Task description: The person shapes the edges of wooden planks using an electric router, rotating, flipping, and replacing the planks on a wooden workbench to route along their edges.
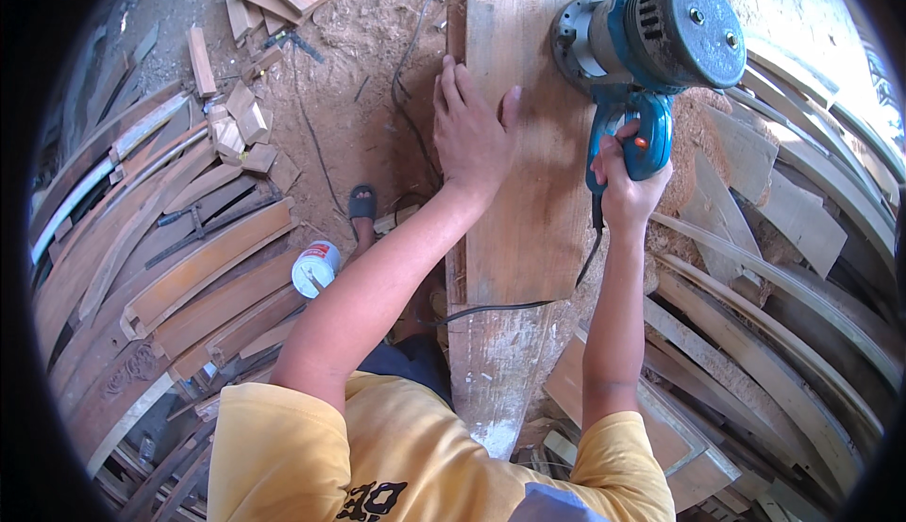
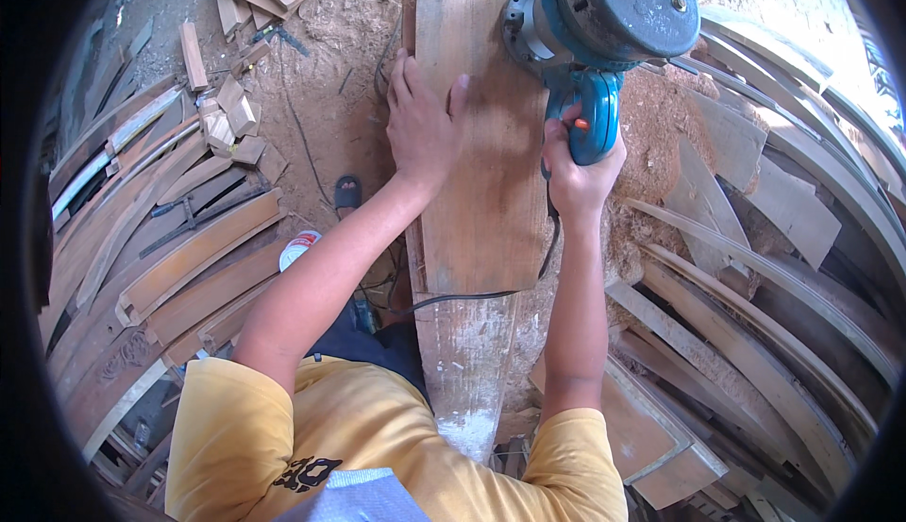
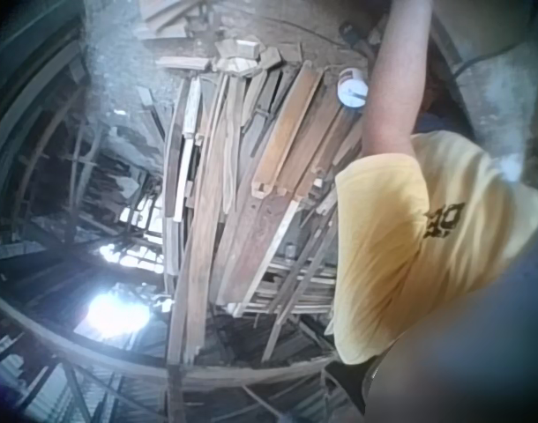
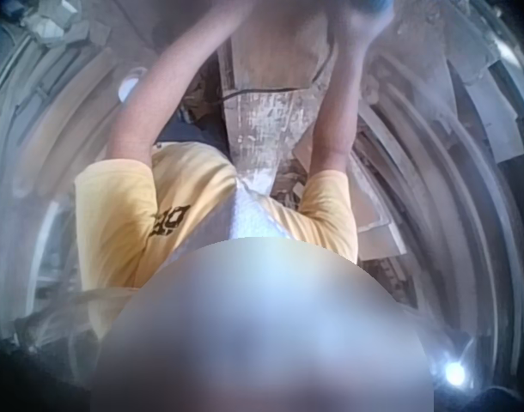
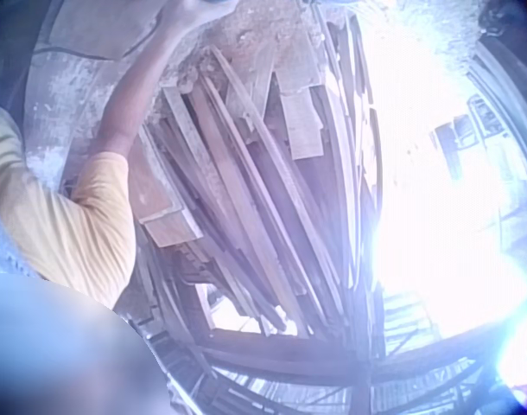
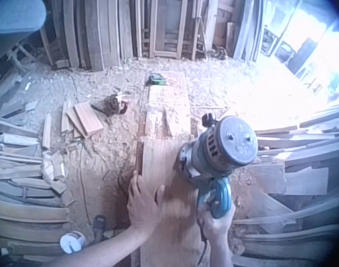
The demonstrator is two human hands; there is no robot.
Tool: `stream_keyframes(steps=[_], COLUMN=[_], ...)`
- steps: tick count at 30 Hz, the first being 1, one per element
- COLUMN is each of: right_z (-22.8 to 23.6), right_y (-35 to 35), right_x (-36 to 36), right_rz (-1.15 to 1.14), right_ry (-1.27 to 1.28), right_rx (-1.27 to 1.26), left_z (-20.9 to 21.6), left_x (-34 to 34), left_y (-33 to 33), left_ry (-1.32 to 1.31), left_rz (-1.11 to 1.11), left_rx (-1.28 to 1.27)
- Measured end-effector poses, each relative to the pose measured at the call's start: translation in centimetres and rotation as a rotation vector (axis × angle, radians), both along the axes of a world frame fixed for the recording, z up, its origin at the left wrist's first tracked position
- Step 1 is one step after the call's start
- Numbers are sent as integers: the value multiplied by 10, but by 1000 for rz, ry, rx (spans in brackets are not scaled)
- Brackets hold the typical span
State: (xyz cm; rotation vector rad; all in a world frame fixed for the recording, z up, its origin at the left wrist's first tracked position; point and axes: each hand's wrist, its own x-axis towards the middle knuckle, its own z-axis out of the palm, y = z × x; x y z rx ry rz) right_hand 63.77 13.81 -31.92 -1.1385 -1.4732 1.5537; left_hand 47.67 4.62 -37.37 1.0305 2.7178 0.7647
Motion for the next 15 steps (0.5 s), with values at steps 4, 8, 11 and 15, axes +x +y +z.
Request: stream_keyframes(steps=[4,8,11,15], right_z=[1,0,5,7], right_y=[3,12,15,20], right_x=[-6,-5,-8,-8], right_rz=[-44,-22,-12,25], right_ry=[36,40,78,8], right_rx=[-2,4,-15,9], left_z=[1,4,6,8], left_x=[2,5,6,7], left_y=[0,2,2,3], left_ry=[26,6,42,27], left_rz=[-11,-2,-9,-6], left_rx=[13,3,22,16])
